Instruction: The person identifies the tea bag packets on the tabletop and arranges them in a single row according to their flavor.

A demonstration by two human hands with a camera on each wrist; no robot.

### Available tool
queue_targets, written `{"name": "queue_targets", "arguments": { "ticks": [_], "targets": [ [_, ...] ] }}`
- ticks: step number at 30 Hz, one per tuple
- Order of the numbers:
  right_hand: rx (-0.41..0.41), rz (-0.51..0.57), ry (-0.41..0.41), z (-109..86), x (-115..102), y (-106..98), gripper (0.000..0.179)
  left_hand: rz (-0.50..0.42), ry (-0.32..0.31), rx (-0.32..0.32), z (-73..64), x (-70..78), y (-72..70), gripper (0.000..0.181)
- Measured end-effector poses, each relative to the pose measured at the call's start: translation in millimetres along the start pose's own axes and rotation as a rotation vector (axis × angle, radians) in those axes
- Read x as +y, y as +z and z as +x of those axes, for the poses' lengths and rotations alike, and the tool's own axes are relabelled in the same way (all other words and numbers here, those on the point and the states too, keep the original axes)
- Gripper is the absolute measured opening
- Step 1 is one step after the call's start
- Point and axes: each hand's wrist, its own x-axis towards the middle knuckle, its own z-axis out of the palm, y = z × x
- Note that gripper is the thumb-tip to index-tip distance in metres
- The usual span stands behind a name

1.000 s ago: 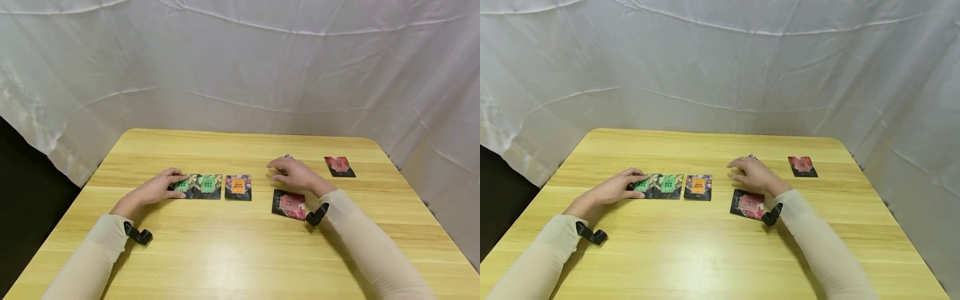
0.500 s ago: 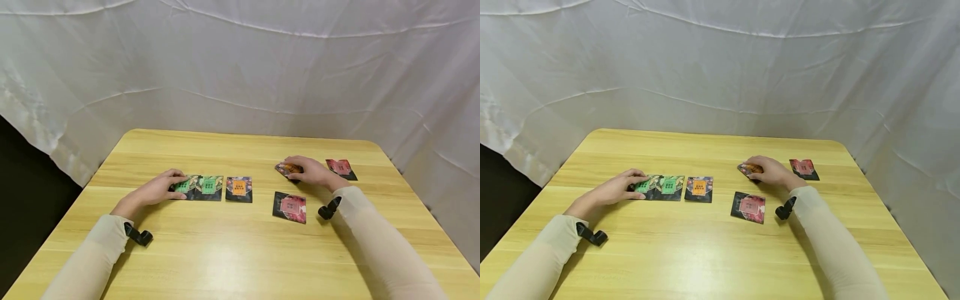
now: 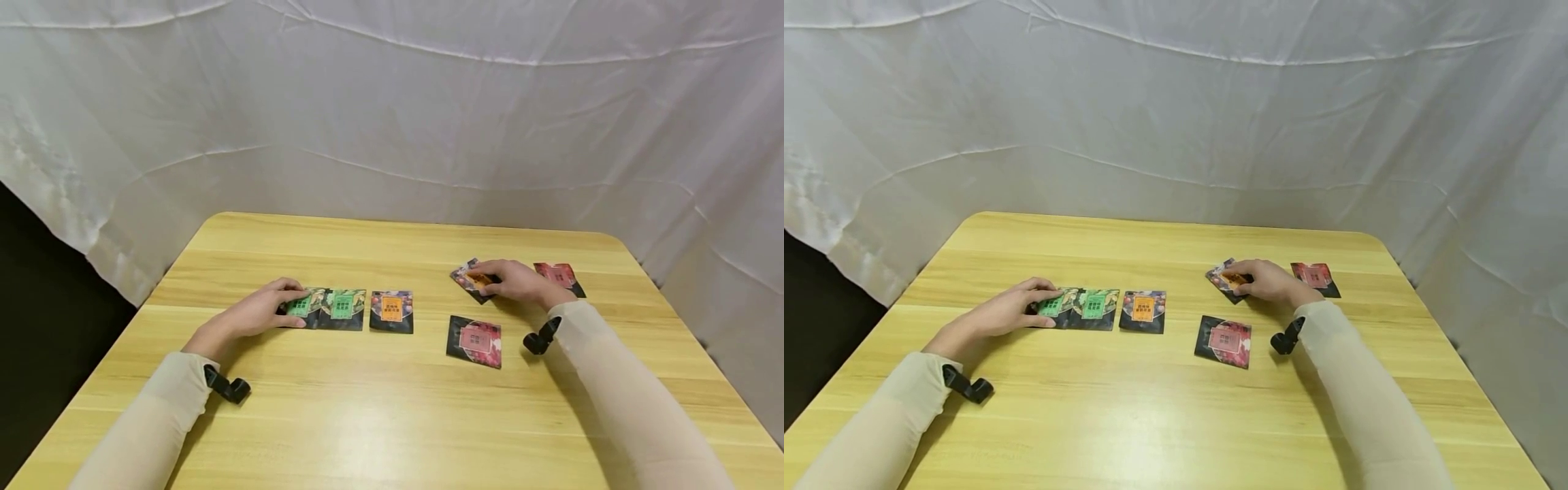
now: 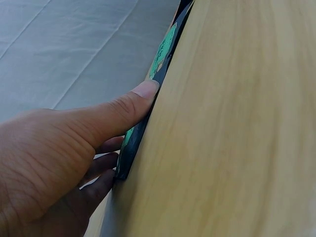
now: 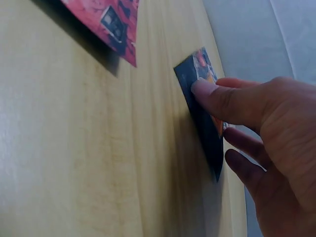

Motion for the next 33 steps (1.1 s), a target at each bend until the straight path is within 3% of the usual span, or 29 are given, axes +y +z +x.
{"name": "queue_targets", "arguments": {
  "ticks": [9, 18, 33],
  "targets": [
    [0.034, -0.058, 0.006, 9.1, 0, 4, 0.046, 0.007, 0.007, 0.001, 1.4, -0.3, 0.1, 0.07],
    [0.048, -0.021, 0.041, 18.1, -13, 14, 0.046, 0.009, 0.008, 0.004, 2.2, 0.1, -0.4, 0.068],
    [0.035, -0.049, -0.027, 26.5, -35, 23, 0.048, 0.0, 0.0, 0.0, 3.1, -1.1, -1.2, 0.069]
  ]
}}
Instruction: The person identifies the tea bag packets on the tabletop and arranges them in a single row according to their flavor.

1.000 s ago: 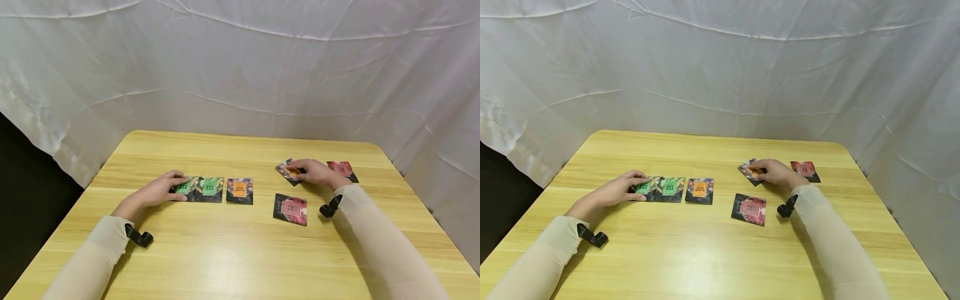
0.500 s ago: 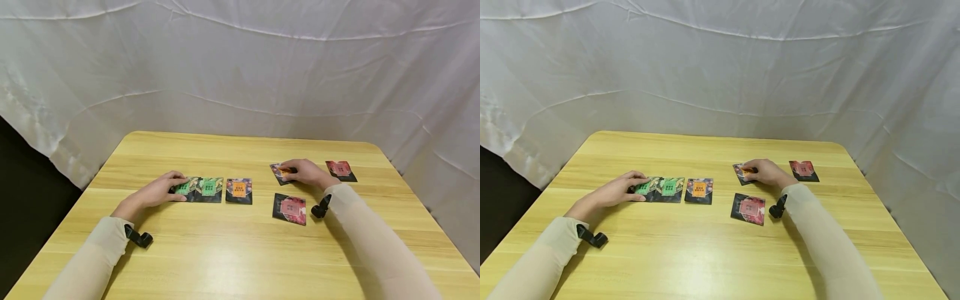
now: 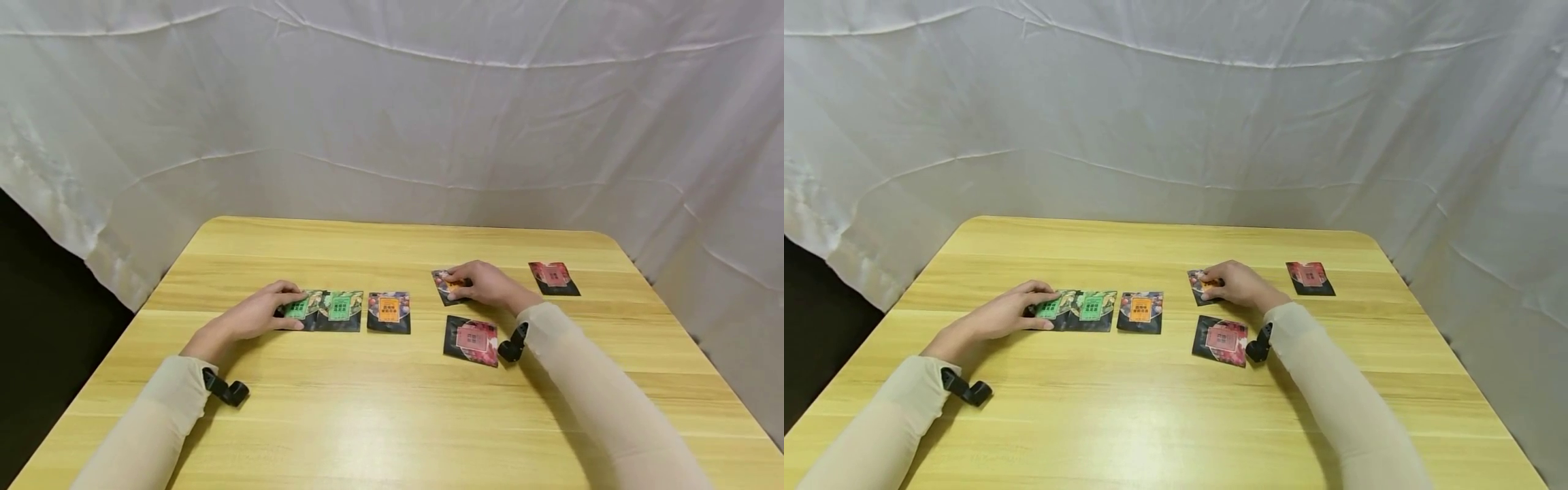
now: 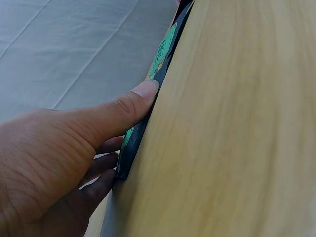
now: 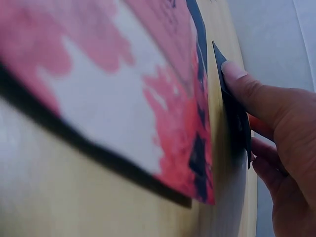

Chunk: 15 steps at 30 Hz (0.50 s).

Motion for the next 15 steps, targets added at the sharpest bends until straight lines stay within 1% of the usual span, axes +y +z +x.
{"name": "queue_targets", "arguments": {
  "ticks": [3, 10, 15],
  "targets": [
    [0.01, 0.001, 0.006, 0.1, -4, 2, 0.048, 0.0, 0.001, 0.0, 0.0, 0.3, -0.4, 0.069],
    [0.037, 0.012, 0.108, -0.9, -16, 10, 0.048, 0.015, 0.012, 0.009, 0.2, -0.4, -0.1, 0.069],
    [0.054, 0.021, 0.124, -5.7, -25, 16, 0.049, 0.004, 0.007, 0.004, -0.5, -0.3, 0.6, 0.07]
  ]
}}
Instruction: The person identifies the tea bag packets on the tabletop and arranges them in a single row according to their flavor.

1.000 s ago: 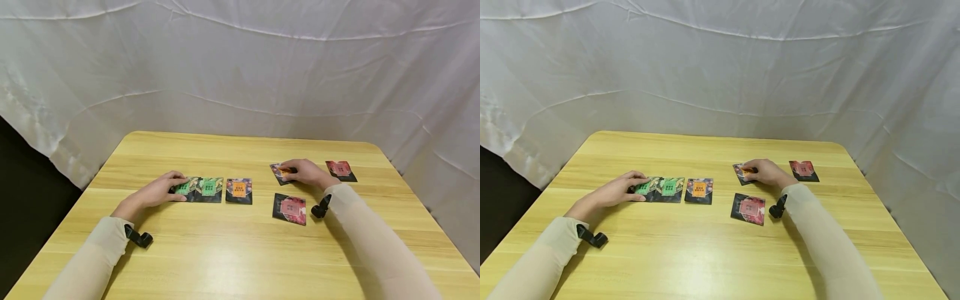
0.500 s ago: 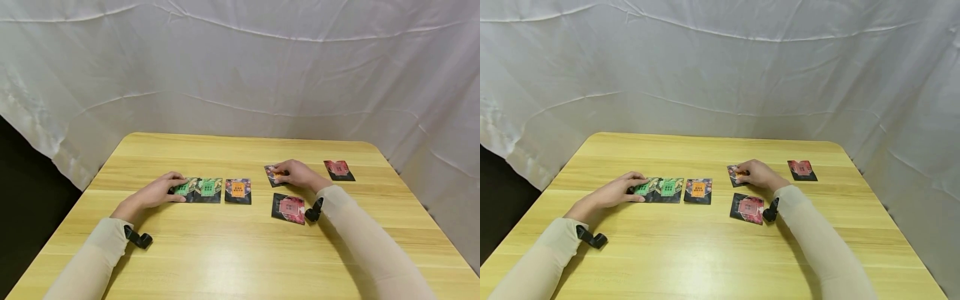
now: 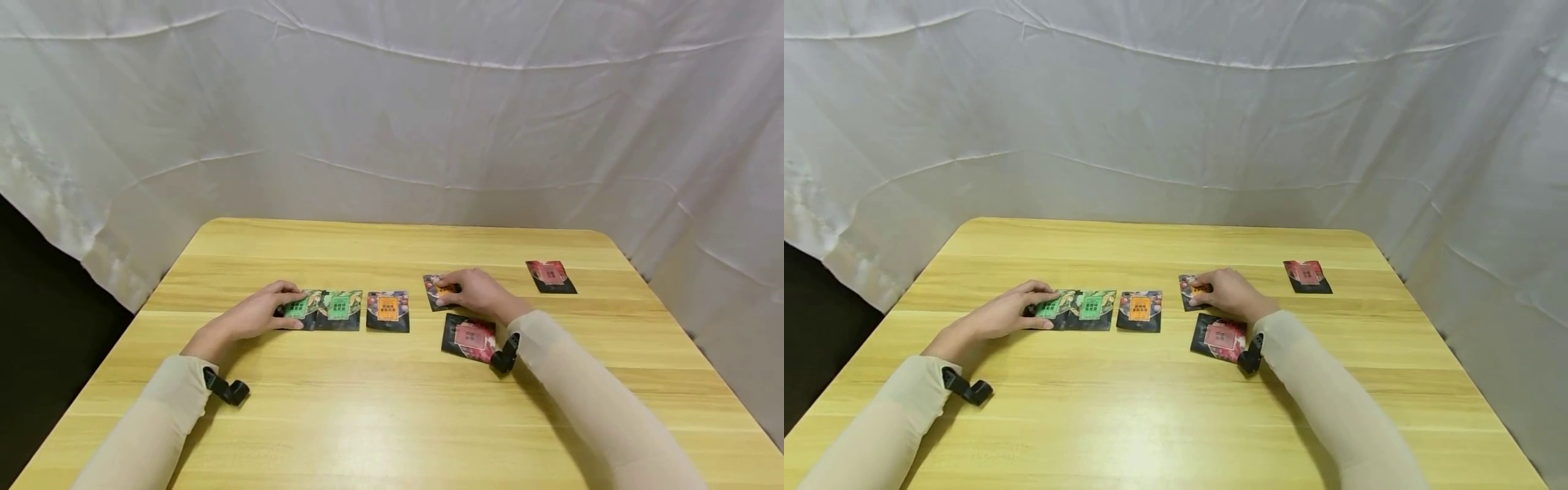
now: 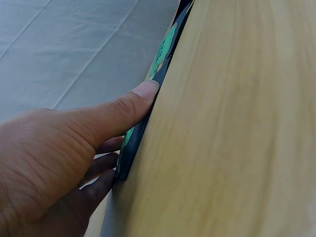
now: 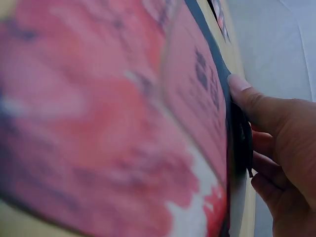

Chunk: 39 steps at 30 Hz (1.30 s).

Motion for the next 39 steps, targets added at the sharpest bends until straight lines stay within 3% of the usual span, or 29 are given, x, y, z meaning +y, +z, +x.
{"name": "queue_targets", "arguments": {
  "ticks": [16, 29, 39],
  "targets": [
    [0.029, -0.02, -0.039, -16.1, -28, 15, 0.051, 0.017, 0.02, 0.01, 0.3, -0.4, 0.6, 0.067],
    [-0.067, -0.042, -0.051, -30.1, -43, 12, 0.048, 0.018, 0.021, -0.003, 0.1, -2.5, 1.4, 0.069],
    [-0.028, -0.03, -0.035, -35.6, -50, 16, 0.048, 0.016, 0.014, -0.002, 0.3, -2.6, 1.8, 0.068]
  ]
}}
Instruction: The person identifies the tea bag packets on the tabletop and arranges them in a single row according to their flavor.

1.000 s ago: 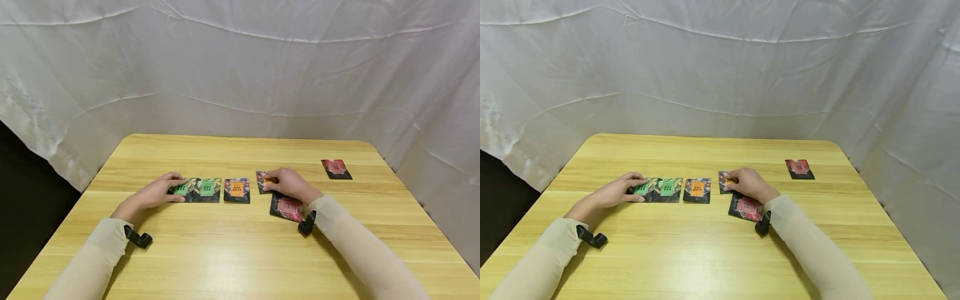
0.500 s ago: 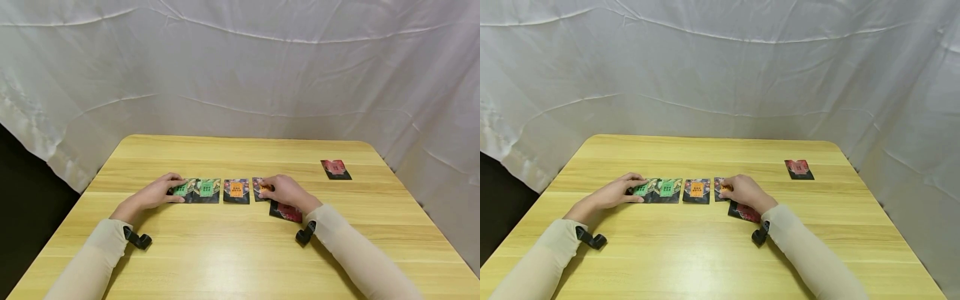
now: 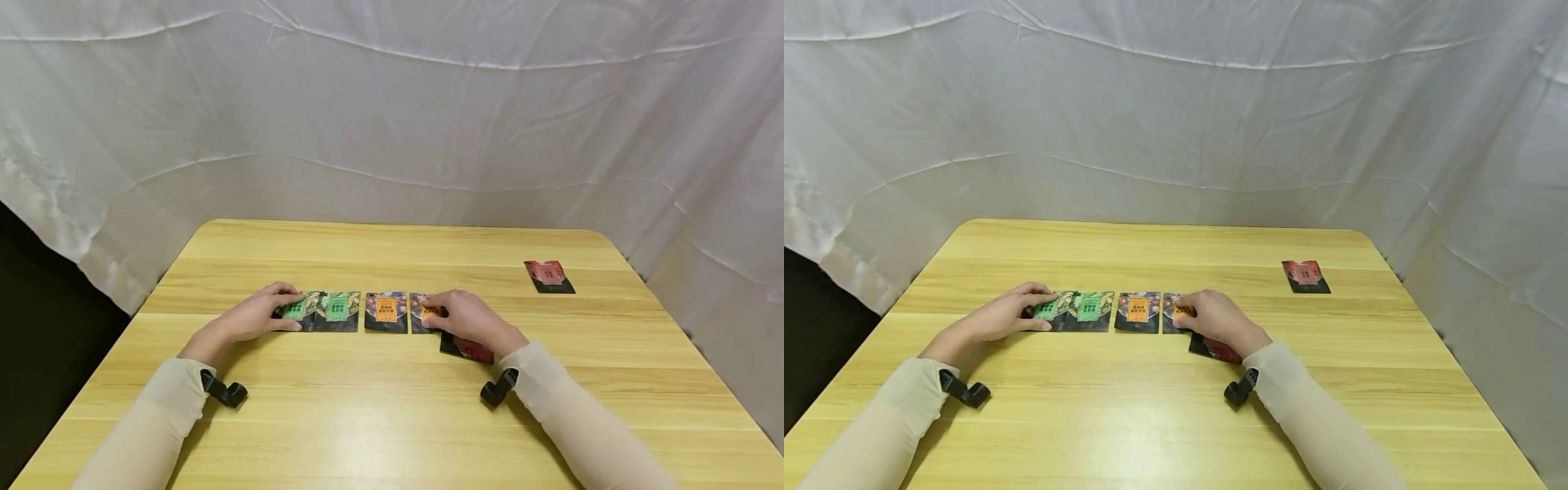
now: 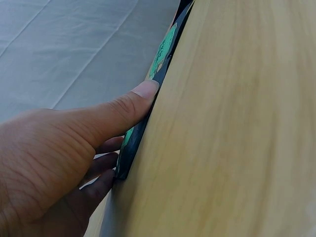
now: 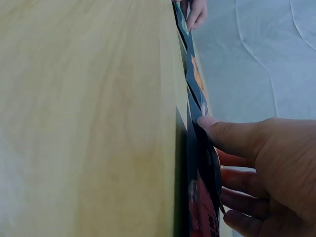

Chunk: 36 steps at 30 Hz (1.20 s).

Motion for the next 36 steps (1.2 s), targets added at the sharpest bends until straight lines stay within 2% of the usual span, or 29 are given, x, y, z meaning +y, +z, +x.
{"name": "queue_targets", "arguments": {
  "ticks": [5, 12, 26, 36],
  "targets": [
    [0.011, 0.023, 0.003, -1.2, 1.1, 2.7, 0.051, -0.005, -0.002, -0.002, -0.1, 0.1, -0.4, 0.068],
    [0.037, 0.029, -0.032, 0.1, 1.3, 2.0, 0.052, -0.008, -0.003, 0.003, -0.1, 0.7, -2.7, 0.069],
    [0.029, 0.017, -0.038, -1.1, -1.4, 6.3, 0.052, -0.018, -0.01, -0.007, -0.4, 0.1, 0.1, 0.068],
    [0.141, 0.005, -0.07, -5.6, -0.3, -2.2, 0.049, -0.017, -0.008, -0.009, 0.7, 0.9, -1.1, 0.069]
  ]
}}
